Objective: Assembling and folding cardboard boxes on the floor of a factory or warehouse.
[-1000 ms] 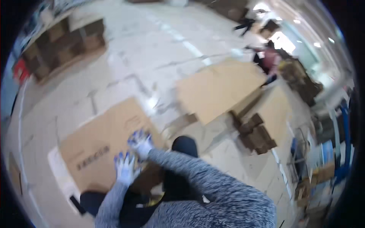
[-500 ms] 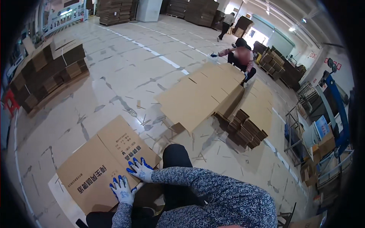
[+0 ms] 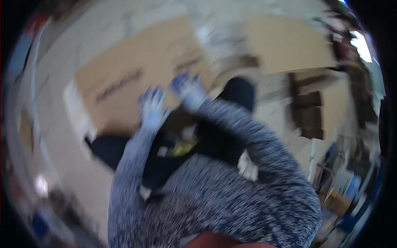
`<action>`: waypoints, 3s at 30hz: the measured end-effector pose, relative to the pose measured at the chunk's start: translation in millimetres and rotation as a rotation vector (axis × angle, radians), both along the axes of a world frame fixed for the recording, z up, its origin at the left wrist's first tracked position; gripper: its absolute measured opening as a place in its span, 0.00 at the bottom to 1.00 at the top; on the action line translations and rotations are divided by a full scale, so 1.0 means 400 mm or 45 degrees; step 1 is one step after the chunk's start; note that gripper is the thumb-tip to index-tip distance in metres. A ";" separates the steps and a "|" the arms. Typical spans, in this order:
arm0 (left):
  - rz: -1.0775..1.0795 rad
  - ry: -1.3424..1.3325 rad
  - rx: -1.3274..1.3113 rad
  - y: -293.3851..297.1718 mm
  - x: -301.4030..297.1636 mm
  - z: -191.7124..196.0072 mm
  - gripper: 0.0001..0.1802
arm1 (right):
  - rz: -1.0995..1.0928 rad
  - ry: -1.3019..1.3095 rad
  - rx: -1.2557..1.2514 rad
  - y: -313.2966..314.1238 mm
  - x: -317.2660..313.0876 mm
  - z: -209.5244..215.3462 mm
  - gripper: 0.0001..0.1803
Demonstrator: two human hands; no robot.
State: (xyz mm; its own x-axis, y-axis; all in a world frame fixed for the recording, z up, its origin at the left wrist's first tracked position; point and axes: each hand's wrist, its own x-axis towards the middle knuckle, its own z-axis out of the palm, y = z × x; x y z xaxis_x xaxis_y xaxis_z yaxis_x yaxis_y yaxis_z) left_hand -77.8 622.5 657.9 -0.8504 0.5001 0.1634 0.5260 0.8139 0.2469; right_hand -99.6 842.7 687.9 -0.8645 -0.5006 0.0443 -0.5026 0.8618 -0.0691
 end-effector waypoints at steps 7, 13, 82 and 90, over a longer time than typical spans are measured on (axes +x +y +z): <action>0.052 -0.042 -0.285 0.007 -0.043 -0.001 0.44 | -0.084 -0.151 0.272 0.009 -0.011 -0.063 0.52; 0.085 -0.025 -0.276 0.031 -0.054 0.019 0.48 | -0.100 -0.063 0.052 0.020 0.002 -0.045 0.53; 0.221 -0.411 -0.450 0.176 -0.299 0.147 0.48 | -1.973 0.896 -0.600 1.039 0.188 0.518 0.44; 0.203 -0.104 -0.475 0.127 -0.304 0.097 0.42 | -2.325 0.091 -0.509 1.347 0.130 -0.069 0.39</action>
State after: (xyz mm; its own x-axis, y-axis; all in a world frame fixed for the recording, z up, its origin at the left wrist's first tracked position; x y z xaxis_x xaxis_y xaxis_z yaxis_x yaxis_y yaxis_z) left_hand -199.4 673.3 696.6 -0.9248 0.3729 -0.0754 0.3767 0.9252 -0.0446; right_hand -47.7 1381.6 660.4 -0.2436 0.9693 -0.0339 0.8922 0.2102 -0.3997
